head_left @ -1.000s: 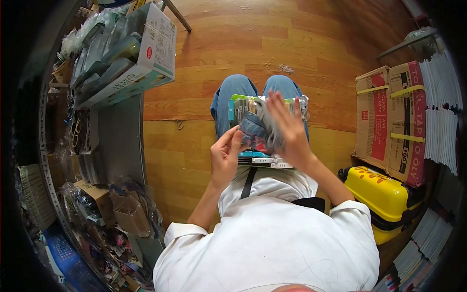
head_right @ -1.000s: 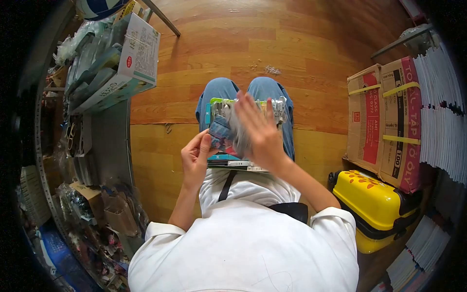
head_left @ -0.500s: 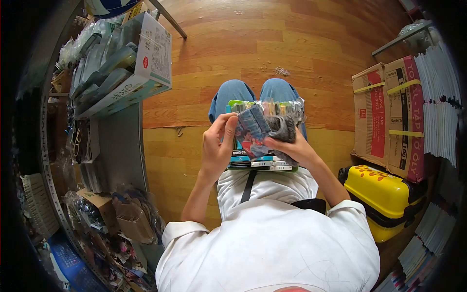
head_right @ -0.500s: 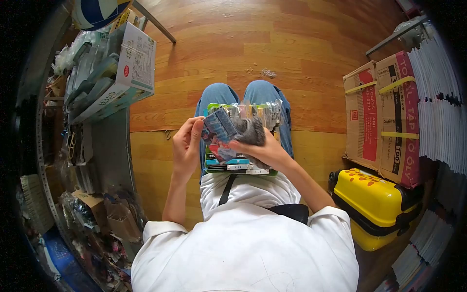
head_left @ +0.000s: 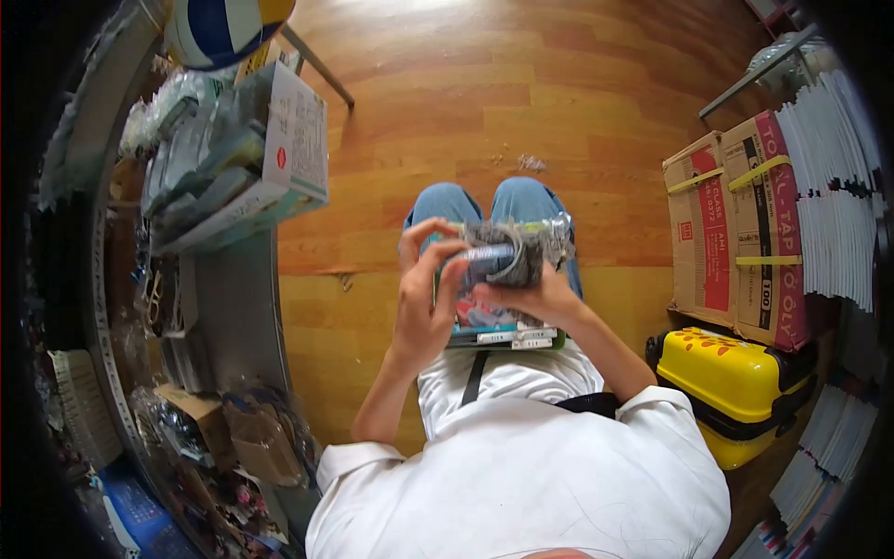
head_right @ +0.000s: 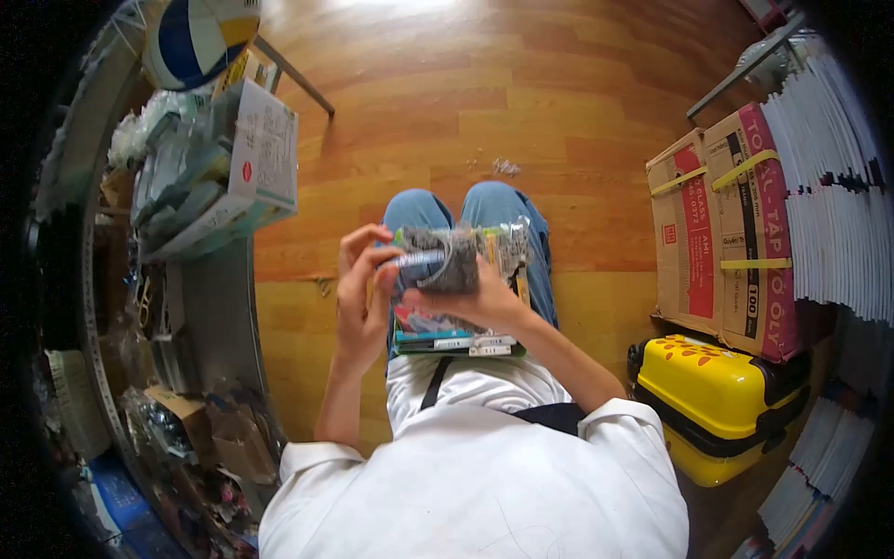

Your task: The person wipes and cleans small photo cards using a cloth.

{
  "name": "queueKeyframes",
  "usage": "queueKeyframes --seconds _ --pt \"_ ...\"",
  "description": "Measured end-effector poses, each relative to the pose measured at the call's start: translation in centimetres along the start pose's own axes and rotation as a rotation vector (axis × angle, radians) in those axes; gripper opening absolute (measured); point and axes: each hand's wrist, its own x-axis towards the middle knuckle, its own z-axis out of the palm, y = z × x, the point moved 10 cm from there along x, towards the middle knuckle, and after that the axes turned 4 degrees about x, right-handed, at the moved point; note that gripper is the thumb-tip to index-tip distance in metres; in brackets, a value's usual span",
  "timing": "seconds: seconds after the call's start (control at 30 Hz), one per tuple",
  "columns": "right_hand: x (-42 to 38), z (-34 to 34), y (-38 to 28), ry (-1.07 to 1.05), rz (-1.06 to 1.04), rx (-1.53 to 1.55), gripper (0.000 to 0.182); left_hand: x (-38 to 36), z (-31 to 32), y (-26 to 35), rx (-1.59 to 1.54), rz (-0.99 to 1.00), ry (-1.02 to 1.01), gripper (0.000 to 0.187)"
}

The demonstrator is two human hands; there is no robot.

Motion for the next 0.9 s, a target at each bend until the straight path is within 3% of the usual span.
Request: queueKeyframes --seconds 0.13,0.2,0.27,0.37,0.4,0.47,0.53,0.57,0.6,0.63,0.67,0.7,0.73,0.77,0.8,0.9 --pt "-1.9 0.5 -0.3 -0.192 -0.042 -0.392 0.047 -0.1 0.1 -0.9 0.033 0.052 -0.012 0.017" --pt "-3.5 0.2 -1.1 -0.249 -0.072 -0.383 0.045 0.7 -0.8 -2.3 -0.104 -0.033 0.038 0.023" --pt "-4.4 -1.8 -0.9 -0.273 0.093 -0.367 0.044 1.4 -1.4 -2.5 -0.234 -0.047 0.032 0.029" --pt "-3.6 -5.4 -0.6 -0.09 0.107 -0.043 0.056 1.0 0.7 -1.6 -0.552 0.04 -0.193 0.03" --pt "-3.1 -5.1 -0.1 -0.086 0.089 -0.047 0.056 0.8 2.0 -1.2 -0.547 0.058 -0.2 0.03" --pt "-1.6 -4.5 3.1 0.059 0.196 0.346 0.064 0.1 4.3 -1.4 -0.481 -0.008 -0.188 0.03" --pt "0.0 -1.1 1.4 -0.005 0.203 0.278 0.07 -0.7 4.5 -2.6 -0.34 -0.033 -0.116 0.031" --pt "1.8 -1.2 0.7 0.041 -0.057 0.113 0.07 -1.1 4.2 -4.4 -0.526 -0.123 -0.029 0.033" --pt "2.5 -0.7 -0.7 0.088 -0.313 -0.049 0.069 -1.9 3.8 -5.2 -0.516 -0.113 -0.018 0.033" --pt "2.3 0.0 -2.2 0.112 -0.403 -0.14 0.067 -2.9 3.7 -7.5 -0.662 -0.299 0.027 0.035" --pt "2.6 0.1 -2.3 0.095 -0.415 -0.139 0.067 -3.8 4.0 -9.8 -0.809 -0.482 0.076 0.037" --pt "2.6 -0.7 -2.3 0.212 -0.41 -0.37 0.066 -2.8 2.1 -7.8 -0.607 -0.325 0.148 0.041" --pt "2.4 -1.4 -2.6 0.329 -0.404 -0.604 0.066 -2.6 1.5 -7.9 -0.602 -0.314 0.17 0.041" --pt "1.3 -2.1 -3.4 0.446 -0.477 -0.531 0.064 -2.8 0.0 -8.1 -0.487 -0.302 0.264 0.039" --pt "0.6 -1.9 -4.1 0.423 -0.486 -0.537 0.064 -3.0 -1.3 -8.4 -0.375 -0.292 0.358 0.037" --pt "-1.9 3.2 -7.4 0.182 -0.565 -0.961 0.068 -2.5 -1.5 -8.8 -0.284 -0.287 0.404 0.037"
